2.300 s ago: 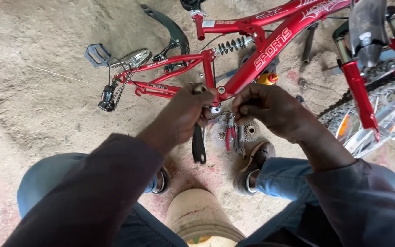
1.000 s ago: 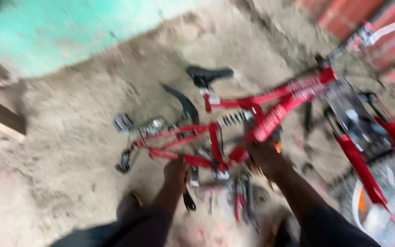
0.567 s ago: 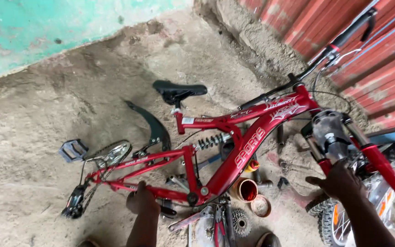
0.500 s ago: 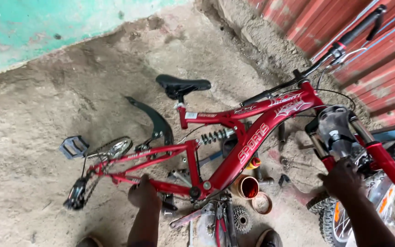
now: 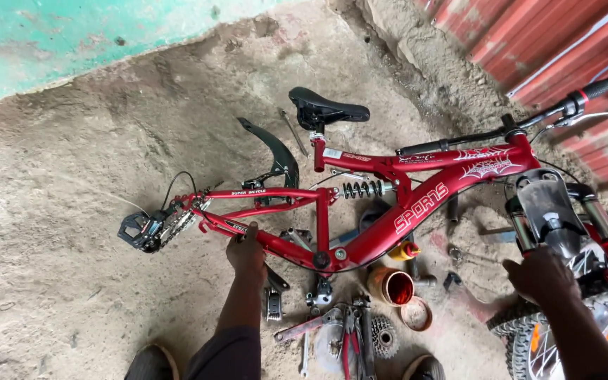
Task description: The person attaches a front sprocket assembly to the crank arm of a red bicycle frame and then uses an allen key multi-tool to tighten the mounting bolts.
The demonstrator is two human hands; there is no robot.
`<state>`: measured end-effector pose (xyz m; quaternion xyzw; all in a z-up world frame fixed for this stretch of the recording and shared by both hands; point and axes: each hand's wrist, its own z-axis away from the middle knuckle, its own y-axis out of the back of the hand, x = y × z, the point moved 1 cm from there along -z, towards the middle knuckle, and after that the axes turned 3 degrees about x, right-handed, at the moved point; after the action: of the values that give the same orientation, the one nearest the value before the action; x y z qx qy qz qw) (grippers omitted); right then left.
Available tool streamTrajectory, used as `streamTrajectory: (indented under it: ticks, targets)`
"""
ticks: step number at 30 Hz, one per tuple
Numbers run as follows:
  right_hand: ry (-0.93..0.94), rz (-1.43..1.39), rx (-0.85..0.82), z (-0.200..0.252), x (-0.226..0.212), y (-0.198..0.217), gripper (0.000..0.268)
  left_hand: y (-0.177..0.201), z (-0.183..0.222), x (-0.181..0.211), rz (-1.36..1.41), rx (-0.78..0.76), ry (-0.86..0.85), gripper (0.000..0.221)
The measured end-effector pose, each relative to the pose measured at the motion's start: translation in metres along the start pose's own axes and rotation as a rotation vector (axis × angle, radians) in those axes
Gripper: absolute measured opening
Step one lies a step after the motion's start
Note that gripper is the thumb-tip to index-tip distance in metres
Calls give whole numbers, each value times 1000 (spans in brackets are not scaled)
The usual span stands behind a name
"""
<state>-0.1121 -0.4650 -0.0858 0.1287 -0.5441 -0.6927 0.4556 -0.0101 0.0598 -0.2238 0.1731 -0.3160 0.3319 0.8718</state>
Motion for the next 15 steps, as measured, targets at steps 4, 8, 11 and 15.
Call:
streamTrajectory:
  ticks: [4, 8, 11, 15]
  targets:
    - [189, -170, 79, -4, -22, 2, 43, 11, 1, -3, 15, -201, -5, 28]
    - [322, -551, -140, 69, -79, 60, 26, 24, -5, -23, 74, -162, 116, 57]
    - [683, -990, -435, 91, -101, 62, 14, 50, -26, -66, 126, -78, 180, 59]
    - [472, -1450, -552, 114, -125, 101, 23, 88, -55, -123, 470, -1, 459, 37]
